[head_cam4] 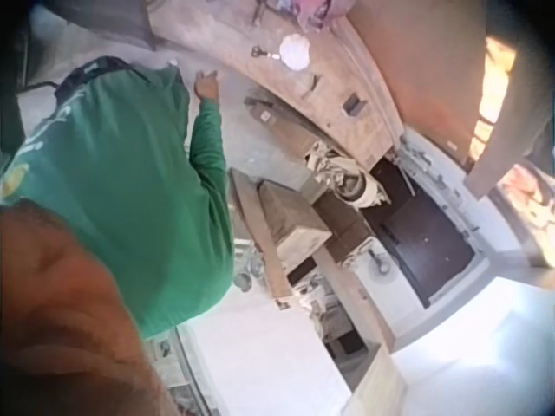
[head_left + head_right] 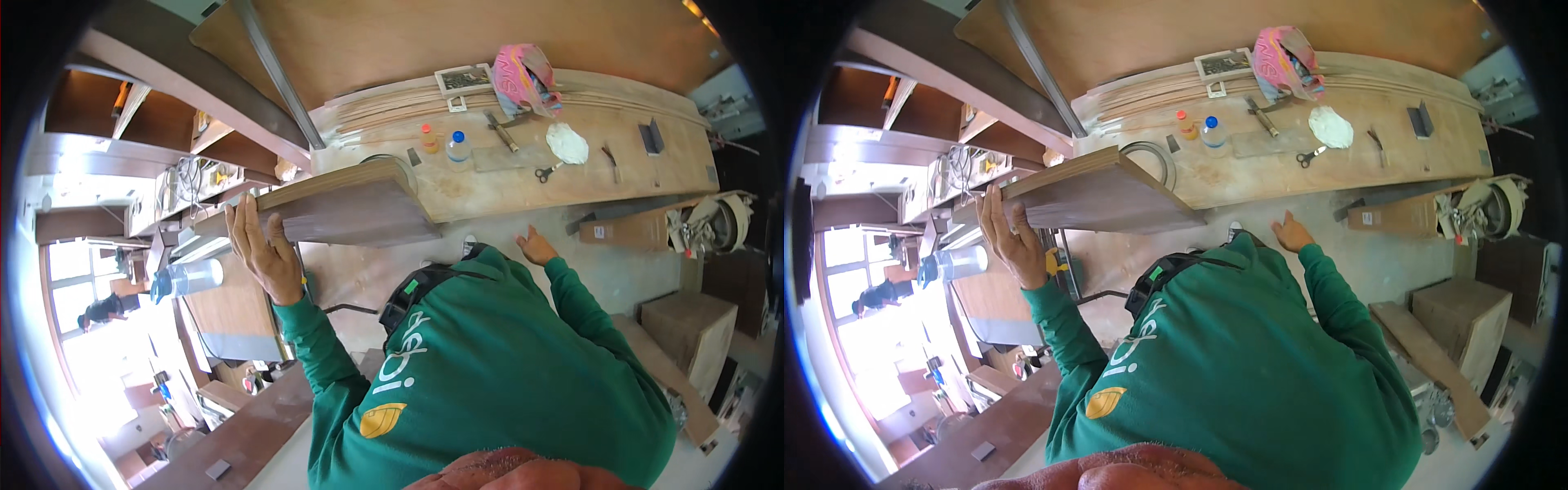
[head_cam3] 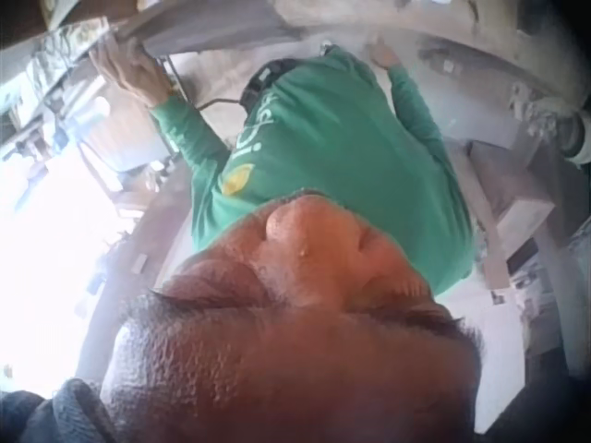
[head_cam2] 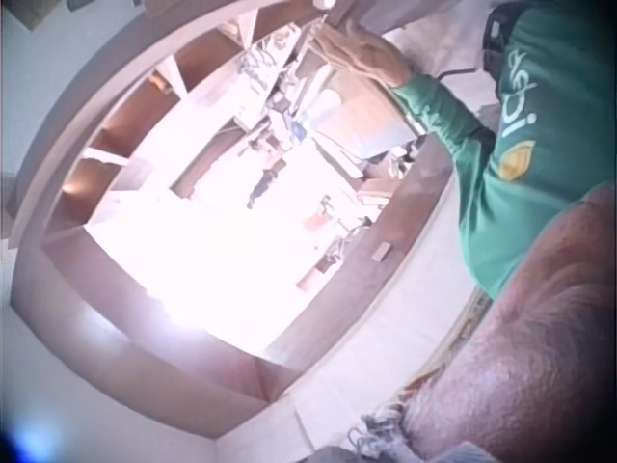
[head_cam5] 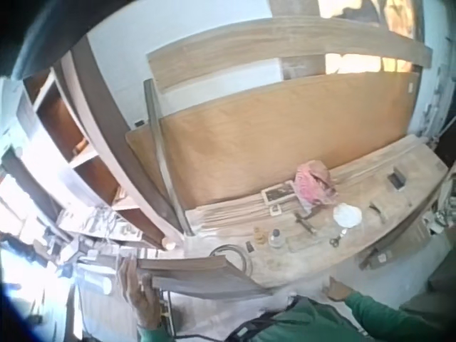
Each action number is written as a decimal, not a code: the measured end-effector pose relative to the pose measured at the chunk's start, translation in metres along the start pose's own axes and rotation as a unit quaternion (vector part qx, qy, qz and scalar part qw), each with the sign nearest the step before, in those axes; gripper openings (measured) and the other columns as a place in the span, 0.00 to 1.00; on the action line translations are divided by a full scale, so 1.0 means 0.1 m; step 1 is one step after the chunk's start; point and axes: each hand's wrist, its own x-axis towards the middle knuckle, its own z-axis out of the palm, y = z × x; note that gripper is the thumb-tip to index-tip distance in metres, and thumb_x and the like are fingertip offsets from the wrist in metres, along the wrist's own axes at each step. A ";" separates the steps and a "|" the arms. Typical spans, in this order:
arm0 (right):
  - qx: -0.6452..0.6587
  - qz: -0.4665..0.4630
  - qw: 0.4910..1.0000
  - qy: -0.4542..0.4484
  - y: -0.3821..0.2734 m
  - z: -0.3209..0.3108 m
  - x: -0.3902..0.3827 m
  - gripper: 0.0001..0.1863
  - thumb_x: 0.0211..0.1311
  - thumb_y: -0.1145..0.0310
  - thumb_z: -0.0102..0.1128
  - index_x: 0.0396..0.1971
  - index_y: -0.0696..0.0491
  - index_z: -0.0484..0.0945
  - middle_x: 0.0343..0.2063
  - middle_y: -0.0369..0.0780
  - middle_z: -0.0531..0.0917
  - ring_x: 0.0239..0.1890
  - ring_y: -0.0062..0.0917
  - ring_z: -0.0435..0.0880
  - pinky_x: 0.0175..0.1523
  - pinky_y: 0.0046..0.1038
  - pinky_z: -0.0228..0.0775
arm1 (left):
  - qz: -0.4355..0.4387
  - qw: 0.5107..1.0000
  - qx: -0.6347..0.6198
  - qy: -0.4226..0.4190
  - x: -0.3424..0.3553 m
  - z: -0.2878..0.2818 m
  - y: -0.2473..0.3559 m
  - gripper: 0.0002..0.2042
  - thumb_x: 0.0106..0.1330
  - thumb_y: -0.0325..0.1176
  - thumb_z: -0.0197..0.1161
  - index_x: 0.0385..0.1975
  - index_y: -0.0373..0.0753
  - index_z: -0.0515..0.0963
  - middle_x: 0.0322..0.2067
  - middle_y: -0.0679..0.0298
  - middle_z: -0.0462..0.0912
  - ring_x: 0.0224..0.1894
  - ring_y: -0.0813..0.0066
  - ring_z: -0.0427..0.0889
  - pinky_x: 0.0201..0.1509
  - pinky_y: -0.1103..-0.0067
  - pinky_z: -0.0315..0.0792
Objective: The person applies a finish to a wooden board using a cloth, wiping the surface and edges repeatedly. They then use a hand plane to smooth the board's edge and continue wiping the surface with the cloth.
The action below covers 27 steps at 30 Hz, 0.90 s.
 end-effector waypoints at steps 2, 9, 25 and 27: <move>-0.004 0.021 1.000 -0.008 0.24 0.21 -0.09 0.55 0.76 0.34 0.49 0.76 0.72 0.52 0.67 0.69 0.72 0.71 0.58 0.74 0.75 0.45 0.65 | 0.014 1.000 -0.009 0.019 -0.02 0.06 -0.01 0.19 0.78 0.32 0.63 0.65 0.35 0.80 0.65 0.52 0.81 0.74 0.44 0.71 0.77 0.55 0.62; 0.049 0.068 0.996 -0.018 0.92 0.31 -0.07 0.54 0.73 0.34 0.55 0.74 0.72 0.59 0.66 0.68 0.73 0.72 0.57 0.72 0.75 0.45 0.65 | 0.004 0.998 -0.024 0.065 -0.12 0.15 0.14 0.17 0.81 0.31 0.58 0.63 0.30 0.81 0.63 0.50 0.83 0.74 0.44 0.72 0.77 0.54 0.65; 0.063 0.121 0.987 -0.090 1.90 -0.90 2.24 0.25 0.76 0.50 0.54 0.53 0.58 0.80 0.36 0.50 0.89 0.32 0.40 0.91 0.39 0.46 0.84 | -0.170 0.977 0.130 -0.022 0.08 0.06 1.15 0.32 0.87 0.54 0.42 0.66 0.28 0.77 0.66 0.45 0.79 0.72 0.45 0.74 0.75 0.57 0.66; -0.073 -0.002 0.997 0.003 2.38 -0.87 2.71 0.21 0.75 0.52 0.55 0.45 0.57 0.85 0.32 0.49 0.89 0.30 0.39 0.90 0.39 0.41 0.85 | -0.165 0.978 0.126 -0.035 0.14 0.12 1.27 0.32 0.87 0.55 0.42 0.66 0.28 0.77 0.66 0.45 0.79 0.72 0.45 0.74 0.75 0.57 0.65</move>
